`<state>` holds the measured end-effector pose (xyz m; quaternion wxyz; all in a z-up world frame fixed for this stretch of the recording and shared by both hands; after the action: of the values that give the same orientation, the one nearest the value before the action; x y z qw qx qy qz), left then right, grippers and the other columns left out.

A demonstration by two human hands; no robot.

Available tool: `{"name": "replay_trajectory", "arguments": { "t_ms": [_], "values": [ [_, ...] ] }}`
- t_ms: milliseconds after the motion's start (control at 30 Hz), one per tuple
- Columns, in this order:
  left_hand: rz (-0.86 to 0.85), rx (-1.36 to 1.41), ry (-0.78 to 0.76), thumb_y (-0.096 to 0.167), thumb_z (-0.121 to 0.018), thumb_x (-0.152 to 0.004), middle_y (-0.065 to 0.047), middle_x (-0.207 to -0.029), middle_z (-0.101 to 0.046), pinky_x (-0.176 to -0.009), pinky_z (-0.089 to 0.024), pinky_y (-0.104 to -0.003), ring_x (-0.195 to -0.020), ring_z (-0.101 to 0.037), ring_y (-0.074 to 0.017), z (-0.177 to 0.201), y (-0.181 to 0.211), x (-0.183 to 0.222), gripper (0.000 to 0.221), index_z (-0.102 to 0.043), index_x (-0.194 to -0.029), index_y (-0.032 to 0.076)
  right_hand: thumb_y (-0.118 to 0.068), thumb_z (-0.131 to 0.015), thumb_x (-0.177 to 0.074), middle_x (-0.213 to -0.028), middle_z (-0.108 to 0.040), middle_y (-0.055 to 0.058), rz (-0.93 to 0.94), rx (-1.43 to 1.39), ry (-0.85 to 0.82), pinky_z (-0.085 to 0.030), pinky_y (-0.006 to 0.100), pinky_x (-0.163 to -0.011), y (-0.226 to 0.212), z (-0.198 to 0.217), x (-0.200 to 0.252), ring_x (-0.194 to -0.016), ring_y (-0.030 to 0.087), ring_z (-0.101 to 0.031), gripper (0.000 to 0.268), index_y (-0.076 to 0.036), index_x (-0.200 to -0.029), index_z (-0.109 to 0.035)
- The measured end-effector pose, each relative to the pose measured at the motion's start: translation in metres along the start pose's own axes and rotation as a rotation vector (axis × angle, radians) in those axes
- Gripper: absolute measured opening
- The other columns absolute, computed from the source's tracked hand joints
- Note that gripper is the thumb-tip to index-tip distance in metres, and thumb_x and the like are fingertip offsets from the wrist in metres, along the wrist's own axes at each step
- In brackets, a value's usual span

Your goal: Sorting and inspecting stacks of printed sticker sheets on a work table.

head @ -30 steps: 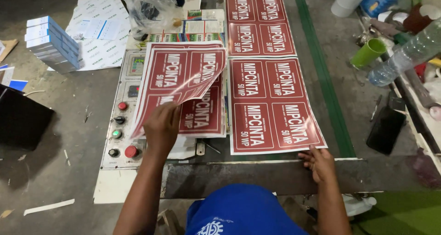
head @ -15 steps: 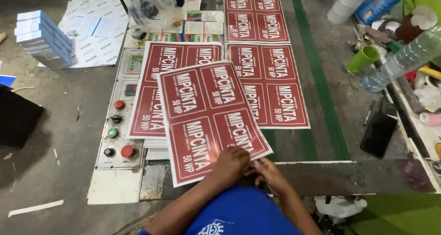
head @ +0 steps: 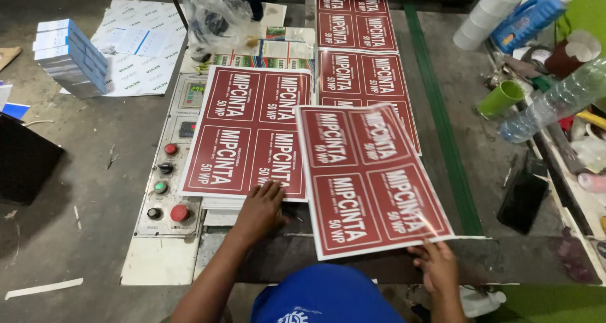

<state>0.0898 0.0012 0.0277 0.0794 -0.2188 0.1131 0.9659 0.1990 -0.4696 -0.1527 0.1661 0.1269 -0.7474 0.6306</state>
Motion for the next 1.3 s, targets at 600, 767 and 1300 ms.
{"name": "replay_trajectory", "arguments": {
  "t_ms": [600, 767, 1300],
  "values": [
    [0.260, 0.061, 0.269, 0.010, -0.072, -0.093, -0.011, -0.085, -0.074, -0.061, -0.057, -0.038, -0.074, -0.072, -0.0236, 0.070, -0.027, -0.008, 0.006, -0.070, -0.093, 0.004, -0.014, -0.060, -0.103, -0.108, -0.073, 0.013, -0.040, 0.130, 0.133, -0.047, 0.028, -0.053, 0.006, 0.045, 0.031, -0.080, 0.022, -0.072, 0.032, -0.002, -0.132, -0.060],
    [0.317, 0.152, 0.325, 0.006, -0.074, -0.092, -0.012, -0.084, -0.075, -0.054, -0.058, -0.032, -0.068, -0.072, -0.0194, 0.071, -0.028, -0.001, 0.003, -0.072, -0.092, 0.004, -0.015, -0.059, -0.103, -0.108, -0.074, 0.012, -0.011, 0.170, 0.087, -0.047, 0.028, -0.053, -0.008, 0.004, 0.010, -0.080, 0.022, -0.073, 0.030, -0.001, -0.130, -0.062],
    [0.348, 0.181, 0.386, 0.008, -0.074, -0.091, -0.012, -0.085, -0.075, -0.058, -0.060, -0.033, -0.068, -0.072, -0.0188, 0.068, -0.026, 0.007, 0.007, -0.072, -0.096, 0.004, -0.014, -0.056, -0.102, -0.106, -0.073, 0.010, 0.014, 0.143, -0.024, -0.049, 0.030, -0.053, -0.034, -0.053, -0.059, -0.082, 0.022, -0.074, 0.024, -0.006, -0.124, -0.061]
  ]
}}
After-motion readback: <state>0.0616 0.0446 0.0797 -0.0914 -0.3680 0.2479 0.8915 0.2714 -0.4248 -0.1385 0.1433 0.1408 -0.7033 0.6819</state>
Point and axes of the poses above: each hand's wrist, its own x-axis away from the middle knuckle, its own z-axis out of the back of the hand, y = z × x, the point moved 10 cm from there along -x, towards the middle knuckle
